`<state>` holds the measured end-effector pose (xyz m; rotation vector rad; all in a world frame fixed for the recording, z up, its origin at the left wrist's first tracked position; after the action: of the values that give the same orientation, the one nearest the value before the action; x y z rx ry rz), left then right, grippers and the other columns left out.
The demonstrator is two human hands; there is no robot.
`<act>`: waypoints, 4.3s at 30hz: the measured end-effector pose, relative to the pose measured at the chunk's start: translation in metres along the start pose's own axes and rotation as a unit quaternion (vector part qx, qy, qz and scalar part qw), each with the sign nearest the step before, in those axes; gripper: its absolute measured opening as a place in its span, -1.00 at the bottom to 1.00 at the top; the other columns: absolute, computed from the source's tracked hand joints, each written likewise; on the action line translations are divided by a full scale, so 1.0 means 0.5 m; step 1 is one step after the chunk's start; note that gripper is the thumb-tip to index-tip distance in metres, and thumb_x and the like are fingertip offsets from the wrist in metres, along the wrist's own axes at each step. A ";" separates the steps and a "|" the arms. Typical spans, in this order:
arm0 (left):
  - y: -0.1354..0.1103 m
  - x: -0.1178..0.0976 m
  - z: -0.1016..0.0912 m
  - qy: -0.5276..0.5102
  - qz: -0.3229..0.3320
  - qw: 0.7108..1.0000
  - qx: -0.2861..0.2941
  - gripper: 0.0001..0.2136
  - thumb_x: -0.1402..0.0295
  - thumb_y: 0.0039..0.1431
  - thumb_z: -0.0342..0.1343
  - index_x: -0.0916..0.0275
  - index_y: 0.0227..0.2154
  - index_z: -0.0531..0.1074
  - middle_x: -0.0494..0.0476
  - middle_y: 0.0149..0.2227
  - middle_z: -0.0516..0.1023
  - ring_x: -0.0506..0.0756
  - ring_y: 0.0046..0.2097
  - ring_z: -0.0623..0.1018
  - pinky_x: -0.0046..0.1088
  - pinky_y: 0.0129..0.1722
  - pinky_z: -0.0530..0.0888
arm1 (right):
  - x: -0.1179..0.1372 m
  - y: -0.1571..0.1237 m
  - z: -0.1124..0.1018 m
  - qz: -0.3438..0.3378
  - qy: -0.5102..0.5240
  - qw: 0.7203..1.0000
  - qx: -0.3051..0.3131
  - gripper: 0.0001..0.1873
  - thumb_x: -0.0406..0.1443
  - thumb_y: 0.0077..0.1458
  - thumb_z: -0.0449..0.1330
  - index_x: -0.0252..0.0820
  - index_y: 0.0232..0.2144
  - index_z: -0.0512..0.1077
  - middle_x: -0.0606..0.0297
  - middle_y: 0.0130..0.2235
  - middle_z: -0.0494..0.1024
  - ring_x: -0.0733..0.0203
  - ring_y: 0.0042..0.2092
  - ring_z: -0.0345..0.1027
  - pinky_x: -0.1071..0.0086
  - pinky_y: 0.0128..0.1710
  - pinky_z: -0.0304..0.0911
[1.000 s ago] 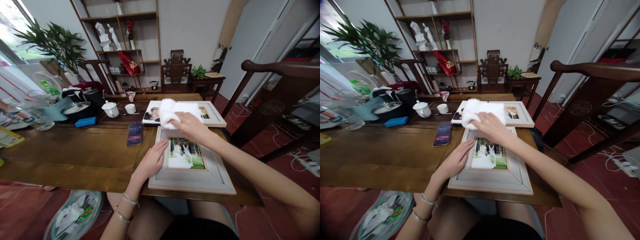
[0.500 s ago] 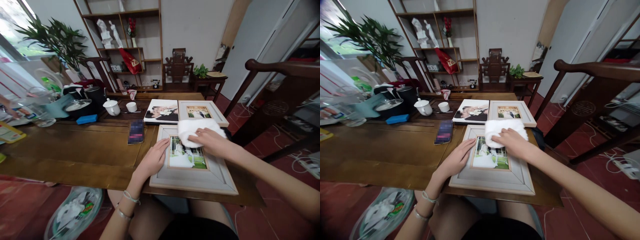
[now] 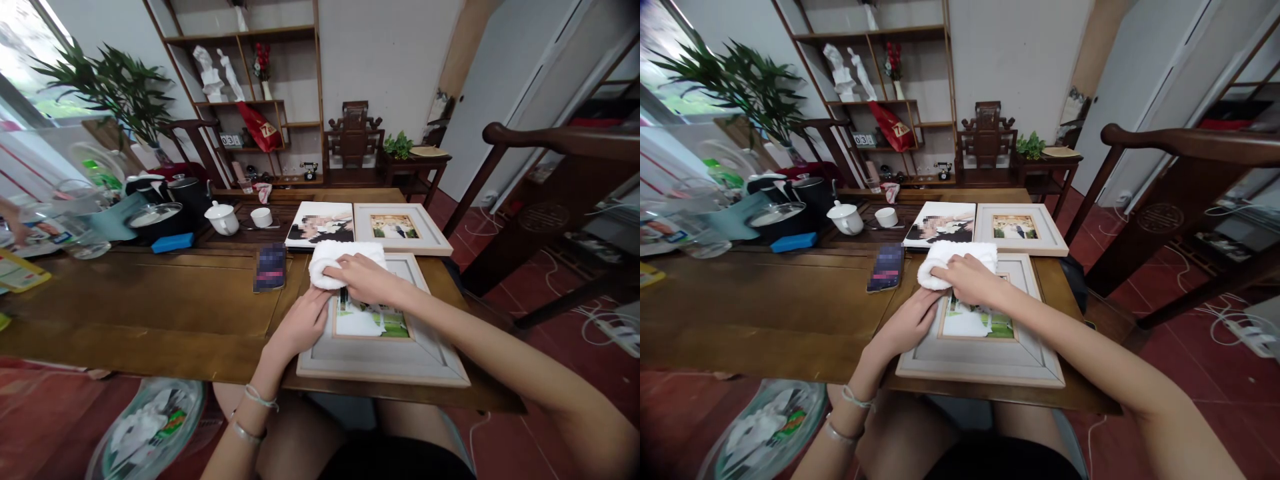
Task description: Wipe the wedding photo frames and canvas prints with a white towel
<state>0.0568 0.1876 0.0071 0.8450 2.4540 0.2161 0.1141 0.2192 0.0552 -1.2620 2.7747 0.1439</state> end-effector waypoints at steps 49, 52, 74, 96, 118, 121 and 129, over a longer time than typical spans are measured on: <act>-0.001 0.013 0.018 -0.010 -0.007 1.000 0.016 -0.56 0.50 0.27 -0.17 0.28 0.20 0.21 0.18 0.28 0.21 0.11 0.31 0.18 -0.18 0.32 0.15 | 0.044 -0.282 0.043 0.055 0.044 0.997 0.037 -0.32 -0.51 -0.17 0.09 -0.03 0.06 0.38 0.15 0.23 0.29 -0.25 0.23 0.09 -0.21 0.13 0.03; -0.002 0.013 0.018 -0.008 -0.007 1.000 0.017 -0.56 0.51 0.26 -0.17 0.28 0.20 0.22 0.18 0.28 0.22 0.11 0.31 0.18 -0.19 0.32 0.16 | 0.124 -0.322 0.012 -0.016 0.127 0.991 0.032 -0.33 -0.49 -0.17 0.10 0.13 0.01 0.38 0.36 0.26 0.23 -0.05 0.24 0.10 -0.04 0.18 0.05; -0.004 0.015 0.022 -0.007 -0.005 1.000 0.026 -0.54 0.50 0.26 -0.18 0.28 0.22 0.18 0.17 0.29 0.19 0.10 0.32 0.16 -0.19 0.33 0.14 | 0.149 -0.301 -0.009 0.006 0.096 0.995 0.027 -0.40 -0.48 -0.25 0.12 -0.01 -0.08 0.45 0.11 0.16 0.38 -0.13 0.10 0.31 0.14 -0.13 0.39; -0.004 0.013 0.019 -0.010 -0.004 1.000 0.019 -0.55 0.47 0.29 -0.20 0.21 0.23 0.17 0.15 0.29 0.19 0.12 0.31 0.18 -0.14 0.31 0.17 | 0.120 -0.285 0.015 0.025 0.082 0.996 0.024 -0.44 -0.42 -0.15 0.17 -0.09 -0.01 0.44 0.05 0.23 0.26 -0.25 0.22 0.12 -0.04 0.05 0.24; -0.005 0.015 0.022 -0.010 -0.010 1.000 0.025 -0.55 0.47 0.30 -0.20 0.21 0.23 0.16 0.15 0.30 0.18 0.13 0.31 0.17 -0.13 0.30 0.19 | 0.073 -0.229 0.051 0.036 0.082 0.996 -0.001 -0.70 -0.32 0.17 0.10 -0.16 -0.06 0.48 0.02 0.26 0.20 -0.24 0.30 -0.09 -0.19 0.19 -0.01; -0.005 0.015 0.021 -0.008 -0.009 1.000 0.022 -0.55 0.47 0.29 -0.20 0.20 0.23 0.17 0.15 0.29 0.20 0.13 0.31 0.17 -0.14 0.30 0.19 | 0.161 -0.287 0.026 -0.014 0.117 0.993 0.005 -0.73 -0.31 0.10 0.15 -0.10 -0.12 0.51 0.06 0.29 0.14 -0.26 0.29 -0.08 -0.20 0.16 0.05; -0.004 0.013 0.022 0.000 0.000 0.999 0.035 -0.56 0.45 0.31 -0.20 0.23 0.23 0.16 0.14 0.30 0.18 0.11 0.32 0.14 -0.17 0.32 0.15 | 0.045 -0.300 0.042 0.061 0.059 0.996 -0.022 -0.57 -0.46 -0.01 0.15 -0.11 -0.05 0.46 0.08 0.27 0.19 -0.13 0.29 -0.03 -0.13 0.20 0.02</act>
<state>0.0576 0.1898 -0.0057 0.8756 2.4750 0.1304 0.2135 0.1067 0.0244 -1.1447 2.9653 0.1437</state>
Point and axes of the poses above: each hand's wrist, its own y-axis towards the middle knuckle, its own z-axis out of the palm, x = y × z, the point moved 10 cm from there along y, towards the middle knuckle
